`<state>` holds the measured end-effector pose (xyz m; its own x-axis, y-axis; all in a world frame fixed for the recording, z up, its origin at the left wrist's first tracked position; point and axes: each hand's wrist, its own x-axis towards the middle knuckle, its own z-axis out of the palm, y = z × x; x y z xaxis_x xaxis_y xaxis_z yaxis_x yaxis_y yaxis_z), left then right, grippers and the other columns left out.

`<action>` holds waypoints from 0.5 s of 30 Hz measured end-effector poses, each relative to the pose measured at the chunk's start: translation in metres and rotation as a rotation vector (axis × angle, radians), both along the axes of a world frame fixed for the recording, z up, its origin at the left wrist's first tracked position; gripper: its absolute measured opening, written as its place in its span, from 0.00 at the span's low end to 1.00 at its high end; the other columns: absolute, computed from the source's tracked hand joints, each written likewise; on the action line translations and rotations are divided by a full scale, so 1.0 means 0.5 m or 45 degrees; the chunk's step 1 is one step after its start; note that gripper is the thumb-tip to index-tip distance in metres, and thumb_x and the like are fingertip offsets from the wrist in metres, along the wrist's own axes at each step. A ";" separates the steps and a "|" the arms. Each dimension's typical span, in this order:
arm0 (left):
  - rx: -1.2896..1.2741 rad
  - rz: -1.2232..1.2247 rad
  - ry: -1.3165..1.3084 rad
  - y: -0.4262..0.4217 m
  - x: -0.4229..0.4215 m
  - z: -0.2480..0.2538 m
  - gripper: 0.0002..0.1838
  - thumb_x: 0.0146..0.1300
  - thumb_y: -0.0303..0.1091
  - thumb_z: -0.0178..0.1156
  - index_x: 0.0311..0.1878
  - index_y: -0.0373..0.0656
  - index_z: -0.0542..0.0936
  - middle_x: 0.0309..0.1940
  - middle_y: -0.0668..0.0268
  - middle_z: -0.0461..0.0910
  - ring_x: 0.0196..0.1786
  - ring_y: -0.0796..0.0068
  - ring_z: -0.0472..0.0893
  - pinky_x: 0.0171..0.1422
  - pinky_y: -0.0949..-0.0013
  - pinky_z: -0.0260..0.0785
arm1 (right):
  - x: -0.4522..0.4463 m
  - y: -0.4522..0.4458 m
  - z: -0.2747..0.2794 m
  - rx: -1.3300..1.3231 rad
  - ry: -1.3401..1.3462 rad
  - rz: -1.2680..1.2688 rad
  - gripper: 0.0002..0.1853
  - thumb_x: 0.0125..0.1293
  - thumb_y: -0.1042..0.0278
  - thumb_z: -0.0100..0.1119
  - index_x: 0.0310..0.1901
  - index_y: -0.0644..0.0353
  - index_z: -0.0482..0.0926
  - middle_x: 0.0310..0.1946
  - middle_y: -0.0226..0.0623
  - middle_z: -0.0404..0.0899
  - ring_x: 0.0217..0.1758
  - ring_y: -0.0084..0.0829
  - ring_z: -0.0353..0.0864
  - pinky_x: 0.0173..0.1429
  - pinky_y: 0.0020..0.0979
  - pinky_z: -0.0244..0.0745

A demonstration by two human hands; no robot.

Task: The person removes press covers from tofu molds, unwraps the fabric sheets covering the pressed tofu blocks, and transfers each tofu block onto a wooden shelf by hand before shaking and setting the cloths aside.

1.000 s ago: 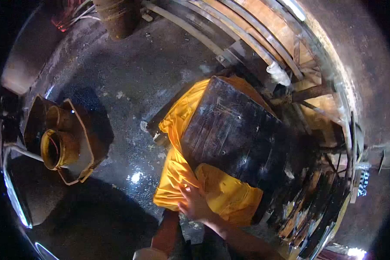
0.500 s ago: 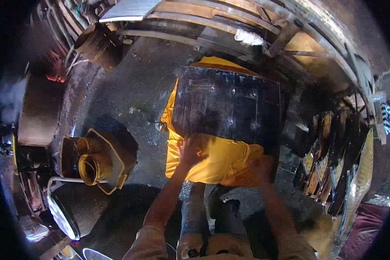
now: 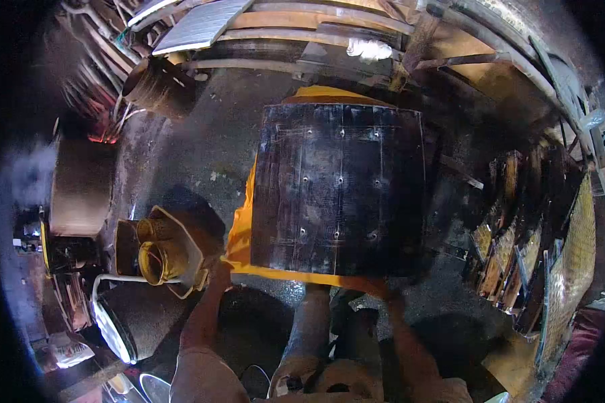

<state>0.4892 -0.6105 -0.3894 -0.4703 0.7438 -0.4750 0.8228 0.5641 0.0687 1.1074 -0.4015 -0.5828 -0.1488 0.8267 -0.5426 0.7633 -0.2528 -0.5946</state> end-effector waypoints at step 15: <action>0.455 1.217 -1.186 0.642 -0.121 -0.050 0.32 0.56 0.56 0.56 0.57 0.43 0.71 0.51 0.61 0.73 0.54 0.66 0.71 0.56 0.60 0.62 | -0.277 0.661 0.352 -0.582 0.689 -0.715 0.30 0.64 0.51 0.50 0.63 0.60 0.60 0.65 0.41 0.56 0.69 0.36 0.53 0.68 0.38 0.53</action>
